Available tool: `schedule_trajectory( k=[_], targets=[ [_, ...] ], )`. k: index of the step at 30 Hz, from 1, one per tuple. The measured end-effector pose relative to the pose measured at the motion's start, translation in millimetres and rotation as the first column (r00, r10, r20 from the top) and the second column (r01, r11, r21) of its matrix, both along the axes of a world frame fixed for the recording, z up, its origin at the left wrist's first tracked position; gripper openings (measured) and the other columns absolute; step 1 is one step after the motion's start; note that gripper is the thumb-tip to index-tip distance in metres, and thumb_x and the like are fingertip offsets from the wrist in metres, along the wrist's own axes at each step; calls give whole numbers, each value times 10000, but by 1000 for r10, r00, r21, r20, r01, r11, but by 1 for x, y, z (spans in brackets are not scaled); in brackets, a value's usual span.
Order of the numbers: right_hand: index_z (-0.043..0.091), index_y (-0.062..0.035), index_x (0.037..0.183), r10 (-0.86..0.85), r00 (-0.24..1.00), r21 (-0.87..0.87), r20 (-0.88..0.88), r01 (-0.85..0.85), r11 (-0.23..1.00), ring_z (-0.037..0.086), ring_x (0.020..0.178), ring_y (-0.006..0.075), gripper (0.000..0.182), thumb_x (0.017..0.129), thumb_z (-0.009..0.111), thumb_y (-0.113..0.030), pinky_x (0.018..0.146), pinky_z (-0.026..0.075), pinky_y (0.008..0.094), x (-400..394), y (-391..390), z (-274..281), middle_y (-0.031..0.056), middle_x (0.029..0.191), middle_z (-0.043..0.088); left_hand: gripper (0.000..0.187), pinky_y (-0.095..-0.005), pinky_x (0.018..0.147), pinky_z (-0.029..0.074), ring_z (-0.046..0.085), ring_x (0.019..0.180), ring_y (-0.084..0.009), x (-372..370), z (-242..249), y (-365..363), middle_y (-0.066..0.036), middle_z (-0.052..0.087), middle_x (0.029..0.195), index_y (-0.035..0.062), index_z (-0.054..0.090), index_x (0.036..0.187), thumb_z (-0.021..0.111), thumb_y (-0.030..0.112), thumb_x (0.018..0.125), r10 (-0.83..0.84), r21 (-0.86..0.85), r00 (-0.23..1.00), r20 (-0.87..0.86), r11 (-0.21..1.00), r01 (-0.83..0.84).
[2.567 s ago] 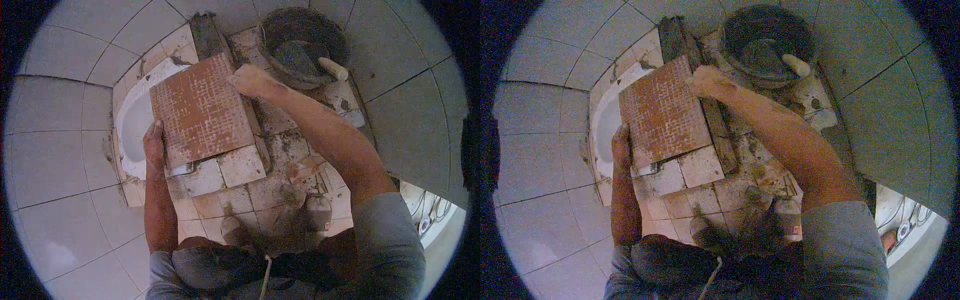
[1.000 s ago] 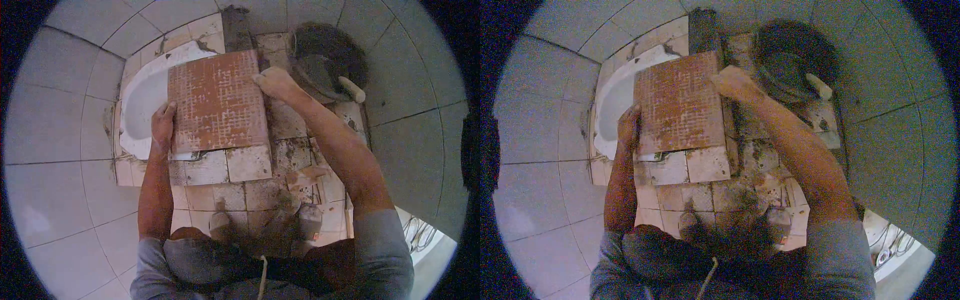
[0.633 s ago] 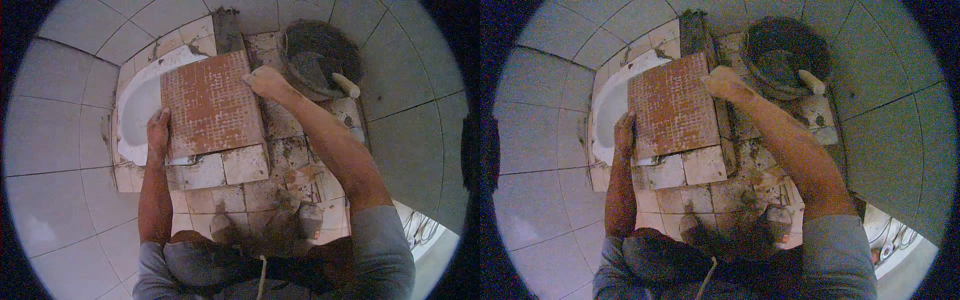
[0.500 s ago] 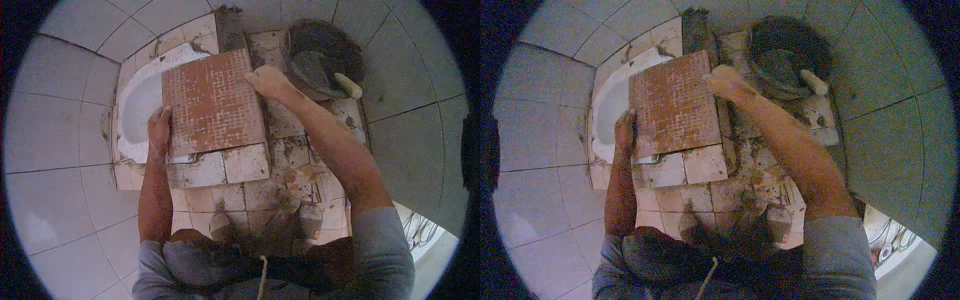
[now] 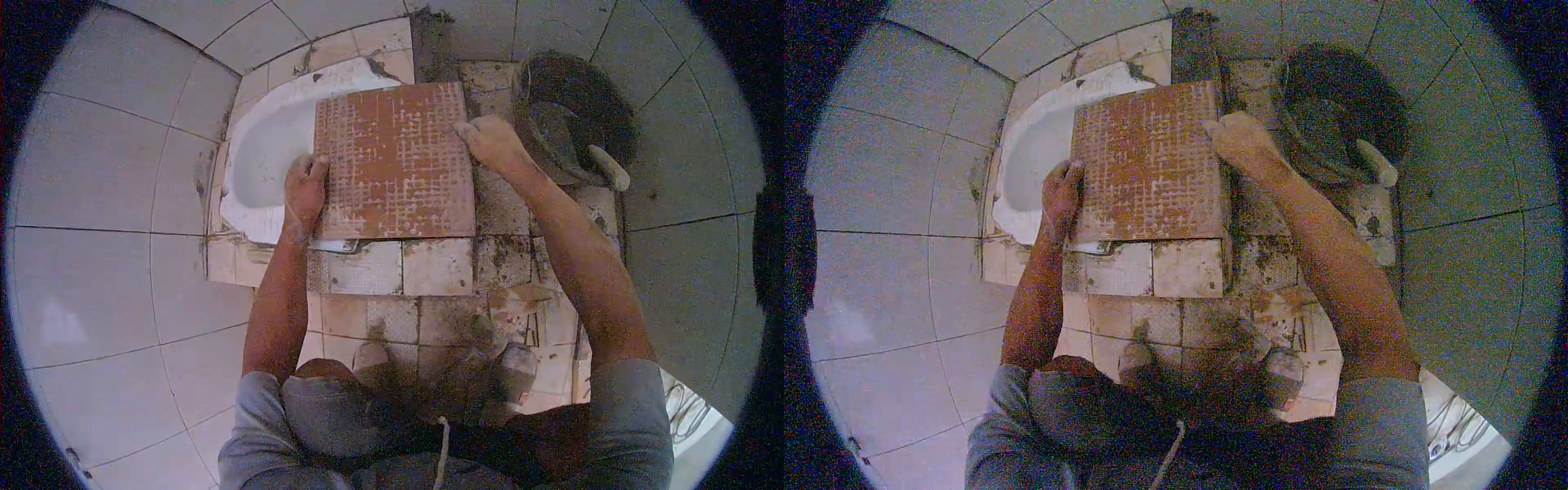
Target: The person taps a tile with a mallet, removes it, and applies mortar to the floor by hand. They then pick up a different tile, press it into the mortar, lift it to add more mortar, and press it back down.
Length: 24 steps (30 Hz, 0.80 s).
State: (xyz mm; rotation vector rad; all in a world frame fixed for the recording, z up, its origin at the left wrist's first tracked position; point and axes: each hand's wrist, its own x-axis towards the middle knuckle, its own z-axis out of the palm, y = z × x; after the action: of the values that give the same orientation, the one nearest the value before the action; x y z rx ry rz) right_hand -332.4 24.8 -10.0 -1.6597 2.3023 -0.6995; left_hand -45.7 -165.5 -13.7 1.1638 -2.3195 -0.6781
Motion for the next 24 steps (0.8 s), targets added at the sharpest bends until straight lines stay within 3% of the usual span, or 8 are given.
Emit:
schedule_trajectory(
  k=[1,4,8,11,13,20,22,24],
  targets=[
    [668,43,892,-78,985,67,152,69,995,591,948,450,518,918,444,-423,863,452,485,2,0,7,282,958,634,409,-471,796,424,554,863,-433,1,-3,-2,-269,590,898,-69,600,928,522,331,912,-12,-22,1000,-22,1000,11],
    [669,40,888,-44,992,23,118,42,999,594,955,445,522,912,452,-434,868,452,482,2,3,7,280,971,635,414,-484,789,420,545,868,-444,4,-6,-5,-274,582,902,-65,593,913,520,342,915,-20,122,996,-85,992,30],
    [666,41,890,-83,992,96,98,74,993,590,971,443,525,903,463,-443,868,453,480,0,-2,1,284,991,632,413,-481,788,419,543,878,-445,2,-8,-2,-271,578,909,-54,584,890,511,352,918,-11,17,999,-48,1000,12],
    [667,15,943,-10,998,47,66,7,999,599,956,429,444,927,456,-376,839,468,488,-2,0,1,264,974,640,404,-487,810,413,536,904,-448,-4,5,10,-272,579,924,-46,577,903,497,349,927,-29,-46,1000,12,998,29],
    [677,-42,924,93,982,90,-167,-78,993,658,837,397,342,950,425,-272,721,532,517,-5,-8,-15,212,920,668,387,-498,846,402,523,942,-454,-3,1,10,-276,577,948,-41,570,924,485,336,935,22,18,1000,-4,1000,-22],
    [665,-25,995,96,977,143,-190,-69,987,615,919,412,332,949,438,-262,825,484,491,-1,-7,-1,229,943,643,371,-513,880,391,506,1004,-465,3,-18,2,-275,581,1011,-41,584,996,483,312,943,-1,-99,1000,4,995,2],
    [673,8,921,-50,996,195,69,36,980,598,954,428,404,938,442,-323,854,470,493,0,-8,7,248,978,644,360,-501,871,400,520,993,-457,2,-16,2,-280,582,1013,-47,597,1001,497,294,939,-94,-143,993,-77,986,82],
    [670,23,891,-50,996,149,68,39,988,593,954,436,438,934,440,-346,863,463,497,-1,-7,4,256,980,642,350,-494,856,407,528,971,-451,-1,-7,6,-281,583,997,-48,603,987,502,283,936,-66,-78,994,-88,995,60]
  ],
)
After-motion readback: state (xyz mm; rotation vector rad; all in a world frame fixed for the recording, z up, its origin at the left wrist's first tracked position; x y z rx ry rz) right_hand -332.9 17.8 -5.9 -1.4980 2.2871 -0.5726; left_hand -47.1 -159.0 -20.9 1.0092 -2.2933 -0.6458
